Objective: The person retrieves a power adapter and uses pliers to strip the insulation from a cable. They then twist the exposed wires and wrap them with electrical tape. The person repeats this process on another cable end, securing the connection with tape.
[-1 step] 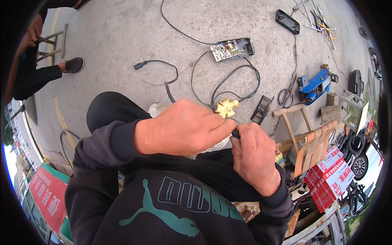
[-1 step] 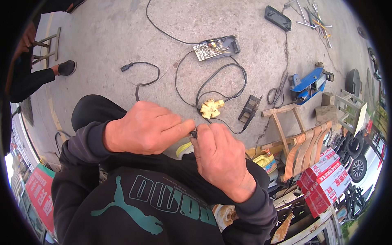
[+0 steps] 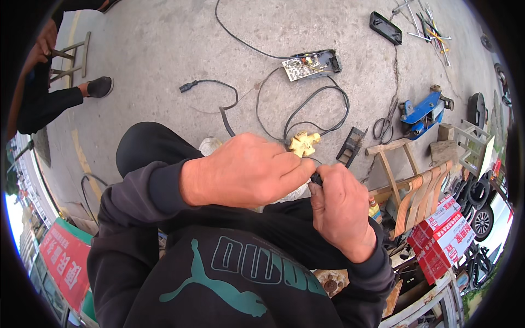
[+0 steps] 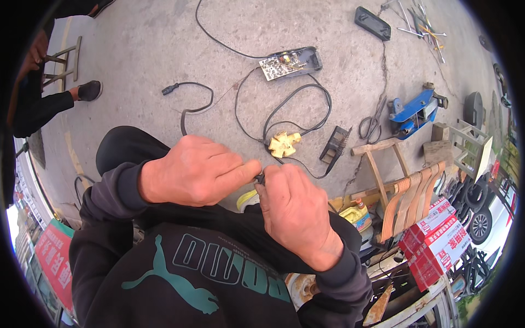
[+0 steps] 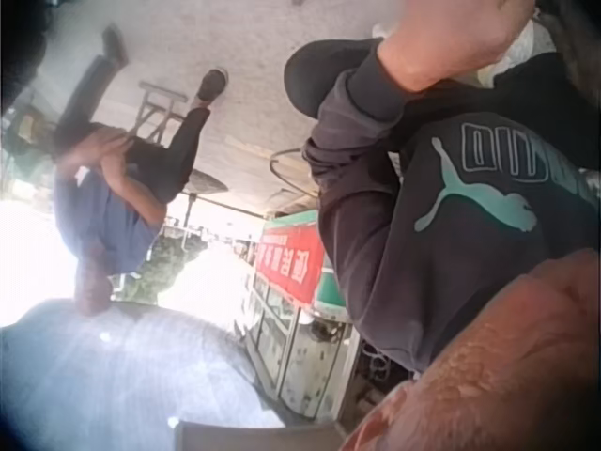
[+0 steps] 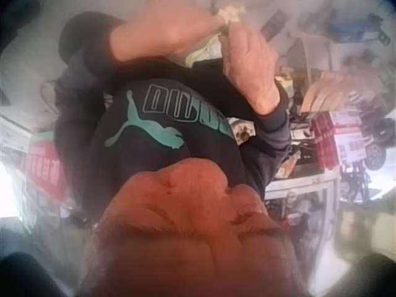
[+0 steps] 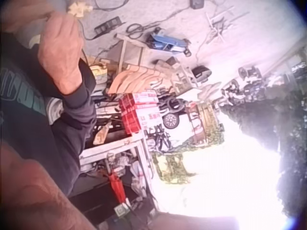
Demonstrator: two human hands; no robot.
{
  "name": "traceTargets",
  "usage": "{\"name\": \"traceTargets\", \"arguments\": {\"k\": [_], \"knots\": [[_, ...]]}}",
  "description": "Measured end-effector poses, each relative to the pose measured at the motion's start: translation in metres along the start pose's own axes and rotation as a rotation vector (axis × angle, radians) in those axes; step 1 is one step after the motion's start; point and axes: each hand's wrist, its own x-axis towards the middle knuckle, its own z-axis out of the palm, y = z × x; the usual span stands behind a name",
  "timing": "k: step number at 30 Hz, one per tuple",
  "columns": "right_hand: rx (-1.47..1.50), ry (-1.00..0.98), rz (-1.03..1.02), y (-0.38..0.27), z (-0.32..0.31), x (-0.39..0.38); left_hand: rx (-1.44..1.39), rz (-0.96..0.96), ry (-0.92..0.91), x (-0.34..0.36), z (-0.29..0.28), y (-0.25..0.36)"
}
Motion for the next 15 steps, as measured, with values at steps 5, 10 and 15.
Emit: {"name": "traceTargets", "arguments": {"k": [5,10,15], "knots": [[0.418,-0.119,0.216,0.004,0.000,-0.003,0.156,0.123,-0.004,-0.005,0.007,-0.001],[1.423,-0.394,0.844,0.015,0.002,-0.002,0.232,0.192,-0.079,-0.005,0.010,0.000],[1.581,-0.466,0.877,0.025,-0.002,-0.004,0.092,0.119,-0.103,-0.001,0.012,-0.004]]}}
